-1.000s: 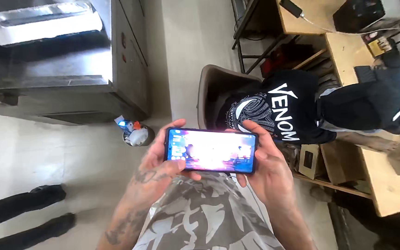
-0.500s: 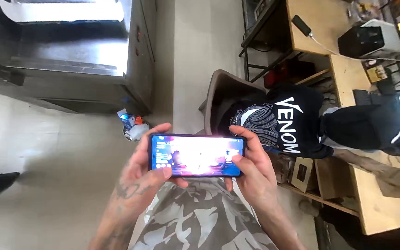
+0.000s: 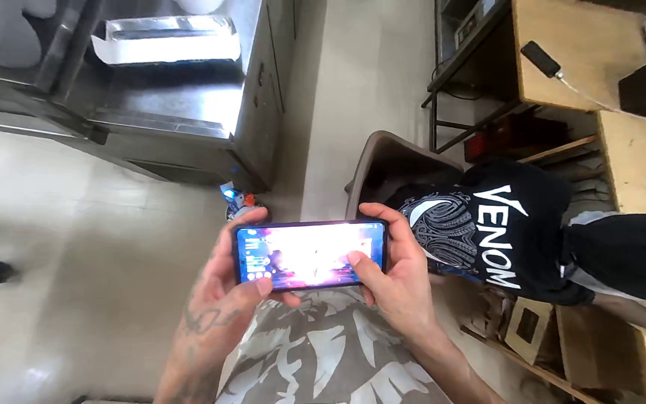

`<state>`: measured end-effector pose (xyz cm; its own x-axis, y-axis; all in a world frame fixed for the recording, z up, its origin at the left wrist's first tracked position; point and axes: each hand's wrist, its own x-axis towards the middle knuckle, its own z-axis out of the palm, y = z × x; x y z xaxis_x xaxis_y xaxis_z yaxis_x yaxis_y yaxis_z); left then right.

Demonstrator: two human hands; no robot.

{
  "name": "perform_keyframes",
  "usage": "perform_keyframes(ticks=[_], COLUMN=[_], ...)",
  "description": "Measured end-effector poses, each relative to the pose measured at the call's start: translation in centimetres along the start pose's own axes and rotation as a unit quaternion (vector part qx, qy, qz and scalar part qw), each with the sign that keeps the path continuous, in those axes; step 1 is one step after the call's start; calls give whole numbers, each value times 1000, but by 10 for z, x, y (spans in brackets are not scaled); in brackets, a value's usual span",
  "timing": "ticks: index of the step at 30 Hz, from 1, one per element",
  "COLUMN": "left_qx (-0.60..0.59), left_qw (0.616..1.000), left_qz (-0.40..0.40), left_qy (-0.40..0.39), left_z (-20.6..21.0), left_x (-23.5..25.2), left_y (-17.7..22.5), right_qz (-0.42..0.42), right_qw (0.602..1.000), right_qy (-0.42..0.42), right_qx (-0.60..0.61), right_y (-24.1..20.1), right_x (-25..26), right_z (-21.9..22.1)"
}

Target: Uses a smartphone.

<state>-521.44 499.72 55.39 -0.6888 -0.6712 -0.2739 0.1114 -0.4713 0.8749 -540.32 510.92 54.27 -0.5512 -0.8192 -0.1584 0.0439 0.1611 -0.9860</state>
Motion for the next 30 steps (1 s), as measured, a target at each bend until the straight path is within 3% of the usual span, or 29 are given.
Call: perform_keyframes(ticks=[9,14,22,30], left_qx=[30,0,-39,35], left_qw=[998,996,993,979], left_qz=[-10,84,58,4], left_qy=[53,-9,97,202], left_z=[40,21,54,68], left_x=[22,21,16,2], left_y=[6,-26,-23,-12], right_qz=[-6,-10,25,60], right_qw=[985,976,956,934], right_qy=[-107,-143,-202,-272], right_qx=[136,165,210,223], right_y=[13,17,22,28], right_x=[26,44,68,82], right_z=[-44,-58,-72,-57])
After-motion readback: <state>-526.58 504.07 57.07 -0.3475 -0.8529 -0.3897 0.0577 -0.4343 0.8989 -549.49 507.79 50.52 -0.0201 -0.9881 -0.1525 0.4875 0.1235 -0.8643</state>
